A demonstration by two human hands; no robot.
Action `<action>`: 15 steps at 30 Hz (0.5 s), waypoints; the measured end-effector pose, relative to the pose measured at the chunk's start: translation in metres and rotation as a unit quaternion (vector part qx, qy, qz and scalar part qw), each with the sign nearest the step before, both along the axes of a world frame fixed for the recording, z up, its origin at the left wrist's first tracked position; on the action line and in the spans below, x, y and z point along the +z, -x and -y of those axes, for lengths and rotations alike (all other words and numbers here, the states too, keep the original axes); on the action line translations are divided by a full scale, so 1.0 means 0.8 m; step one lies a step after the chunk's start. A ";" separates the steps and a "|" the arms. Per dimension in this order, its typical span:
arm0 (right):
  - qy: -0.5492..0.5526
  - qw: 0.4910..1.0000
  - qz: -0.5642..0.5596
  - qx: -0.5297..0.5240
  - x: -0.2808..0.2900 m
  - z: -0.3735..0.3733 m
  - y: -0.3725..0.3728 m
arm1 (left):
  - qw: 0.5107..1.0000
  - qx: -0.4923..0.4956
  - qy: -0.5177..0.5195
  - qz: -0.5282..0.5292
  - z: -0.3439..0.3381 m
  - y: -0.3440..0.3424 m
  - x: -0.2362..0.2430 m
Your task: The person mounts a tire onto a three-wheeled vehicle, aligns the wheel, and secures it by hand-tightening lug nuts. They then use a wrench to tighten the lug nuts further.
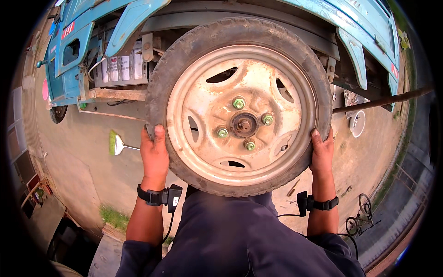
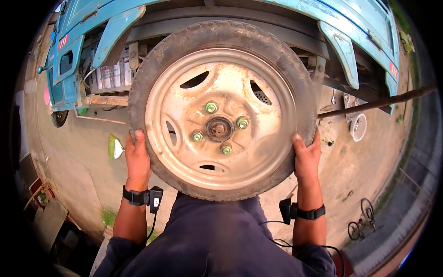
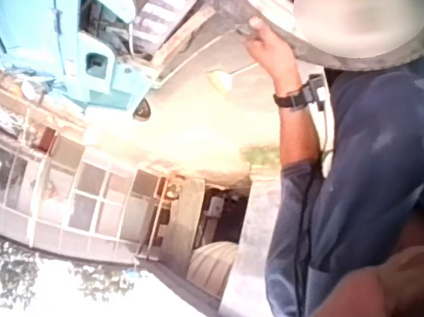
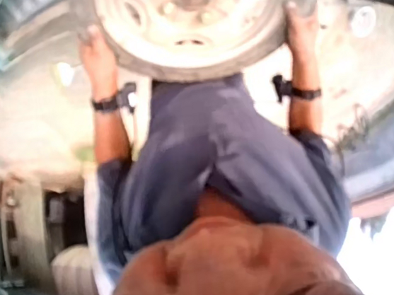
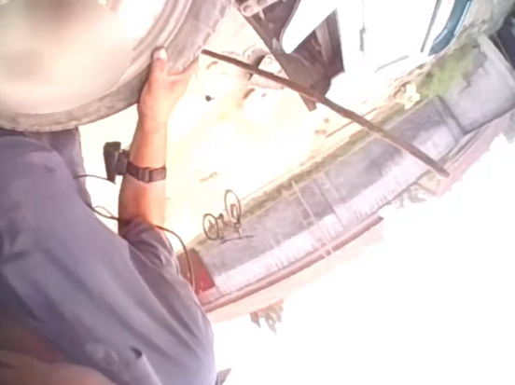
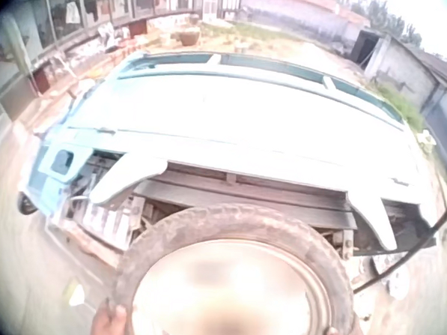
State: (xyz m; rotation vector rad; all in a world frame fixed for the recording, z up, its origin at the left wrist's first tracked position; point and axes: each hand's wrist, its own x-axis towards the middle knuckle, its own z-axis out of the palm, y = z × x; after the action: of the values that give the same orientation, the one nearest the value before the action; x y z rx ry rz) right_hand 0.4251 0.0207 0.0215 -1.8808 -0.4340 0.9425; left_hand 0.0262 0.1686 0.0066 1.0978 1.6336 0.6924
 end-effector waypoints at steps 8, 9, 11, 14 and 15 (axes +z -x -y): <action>0.013 0.999 0.041 0.017 -0.011 0.018 -0.003 | 0.996 -0.031 -0.059 -0.054 -0.010 -0.003 -0.003; 0.007 0.999 0.035 0.016 -0.011 0.019 -0.002 | 0.996 -0.032 -0.062 -0.050 -0.012 -0.004 -0.002; 0.007 0.999 0.033 0.013 -0.003 0.013 0.005 | 0.996 -0.034 -0.064 -0.046 -0.013 -0.005 0.000; -0.019 0.999 0.022 0.016 -0.010 0.018 0.004 | 0.996 -0.030 -0.066 -0.045 -0.013 -0.004 -0.001; -0.019 1.000 0.014 0.009 -0.009 0.016 0.005 | 0.996 -0.028 -0.067 -0.047 -0.014 -0.005 -0.001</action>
State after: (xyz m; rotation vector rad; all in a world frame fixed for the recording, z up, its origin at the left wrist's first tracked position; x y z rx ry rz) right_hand 0.4213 0.0075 0.0144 -1.8597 -0.4839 0.9148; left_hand 0.0305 0.1801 0.0060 1.2851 1.6484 0.7320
